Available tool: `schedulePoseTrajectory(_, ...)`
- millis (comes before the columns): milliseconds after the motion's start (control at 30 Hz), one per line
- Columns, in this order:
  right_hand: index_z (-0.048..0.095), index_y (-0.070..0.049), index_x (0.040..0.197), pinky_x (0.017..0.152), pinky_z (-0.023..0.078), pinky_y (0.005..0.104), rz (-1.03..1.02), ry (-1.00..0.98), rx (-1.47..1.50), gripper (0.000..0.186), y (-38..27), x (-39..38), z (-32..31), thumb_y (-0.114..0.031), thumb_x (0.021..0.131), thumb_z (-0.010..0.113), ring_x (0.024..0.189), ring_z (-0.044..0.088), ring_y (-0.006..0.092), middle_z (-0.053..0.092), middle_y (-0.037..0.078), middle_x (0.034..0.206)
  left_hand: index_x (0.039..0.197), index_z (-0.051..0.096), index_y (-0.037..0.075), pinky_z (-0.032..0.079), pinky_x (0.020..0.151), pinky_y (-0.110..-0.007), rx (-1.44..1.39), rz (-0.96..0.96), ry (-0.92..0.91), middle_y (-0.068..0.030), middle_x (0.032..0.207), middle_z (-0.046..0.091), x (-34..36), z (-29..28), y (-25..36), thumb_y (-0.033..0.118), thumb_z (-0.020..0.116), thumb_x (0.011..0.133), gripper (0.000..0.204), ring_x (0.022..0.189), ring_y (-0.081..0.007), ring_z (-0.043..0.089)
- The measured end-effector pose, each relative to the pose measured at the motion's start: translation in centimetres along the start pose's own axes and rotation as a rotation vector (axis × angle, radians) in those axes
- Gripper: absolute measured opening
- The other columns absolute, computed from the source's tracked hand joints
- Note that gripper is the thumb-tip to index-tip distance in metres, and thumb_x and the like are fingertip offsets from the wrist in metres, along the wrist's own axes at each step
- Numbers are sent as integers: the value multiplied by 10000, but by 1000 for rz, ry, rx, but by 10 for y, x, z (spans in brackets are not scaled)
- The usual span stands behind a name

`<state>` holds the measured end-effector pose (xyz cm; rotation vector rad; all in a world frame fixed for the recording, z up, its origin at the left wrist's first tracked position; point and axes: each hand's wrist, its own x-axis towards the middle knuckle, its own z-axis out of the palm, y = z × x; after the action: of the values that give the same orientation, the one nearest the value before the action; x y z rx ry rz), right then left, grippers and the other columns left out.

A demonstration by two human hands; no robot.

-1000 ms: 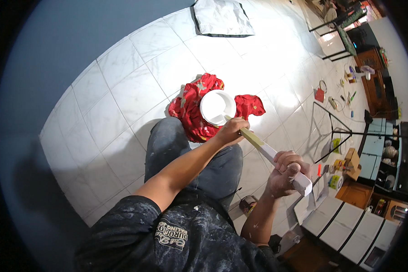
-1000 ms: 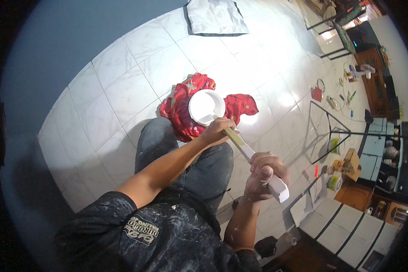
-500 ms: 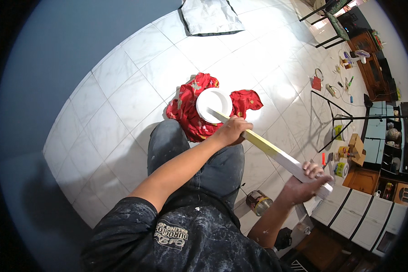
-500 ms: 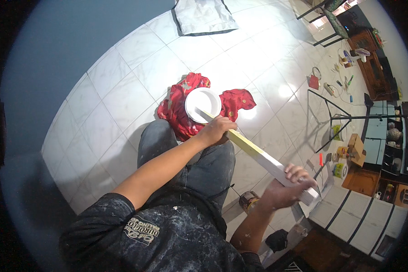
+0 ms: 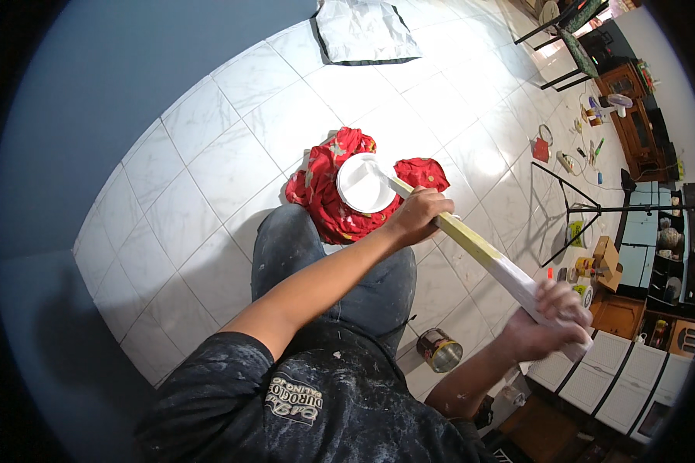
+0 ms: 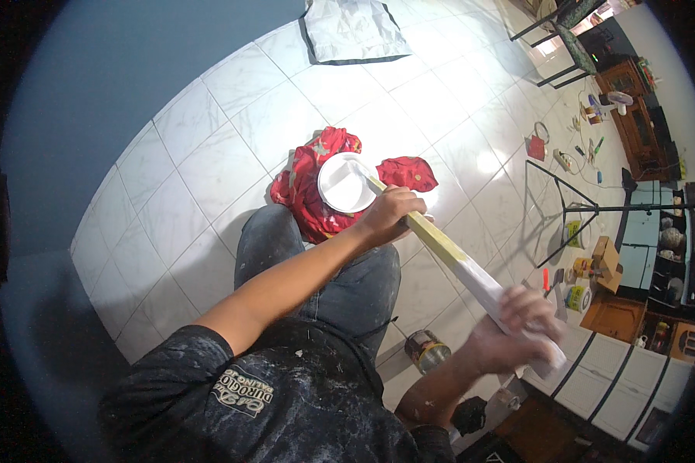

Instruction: The person sits on the floor and uses a wooden stick to stir white paint inside a bucket placed on a red cloth. The person repeatedly dips the stick into the paint and rotates it to mix the contents.

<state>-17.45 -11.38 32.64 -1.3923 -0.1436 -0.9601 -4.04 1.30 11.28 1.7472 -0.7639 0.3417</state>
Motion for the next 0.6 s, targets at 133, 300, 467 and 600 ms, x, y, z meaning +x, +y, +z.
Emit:
schedulePoseTrajectory(133, 543, -50, 860, 560, 458, 335, -43, -215, -73, 622, 46, -19, 22, -668, 880, 604, 571, 525, 167, 506, 36, 642, 761, 586, 75, 440, 710, -414, -32, -130, 18, -88, 717, 591, -26, 7, -43, 209, 736, 840, 216, 736, -302, 600)
schedulePoseTrajectory(300, 503, -32, 813, 533, 448, 354, 58, -262, -100, 673, 68, -49, 27, -696, 865, 596, 552, 517, 182, 502, 53, 638, 750, 569, 56, 441, 693, -417, -38, -251, -19, -114, 690, 580, -58, 3, -63, 225, 736, 860, 262, 700, -319, 590)
schedulePoseTrajectory(467, 466, -77, 802, 602, 409, 328, 193, -22, -31, 642, 78, -43, -2, -709, 914, 479, 610, 469, 162, 427, 19, 653, 840, 593, 86, 463, 777, -409, 81, -182, -194, -100, 762, 611, -87, -5, -75, 170, 718, 775, 163, 823, -291, 643)
schedulePoseTrajectory(600, 513, -125, 841, 630, 404, 308, 247, 186, 48, 562, 63, -42, -24, -676, 941, 465, 614, 446, 143, 429, 2, 643, 891, 616, 98, 443, 821, -397, 90, -191, -243, -78, 799, 626, -75, -1, -44, 81, 654, 763, 135, 883, -269, 629)
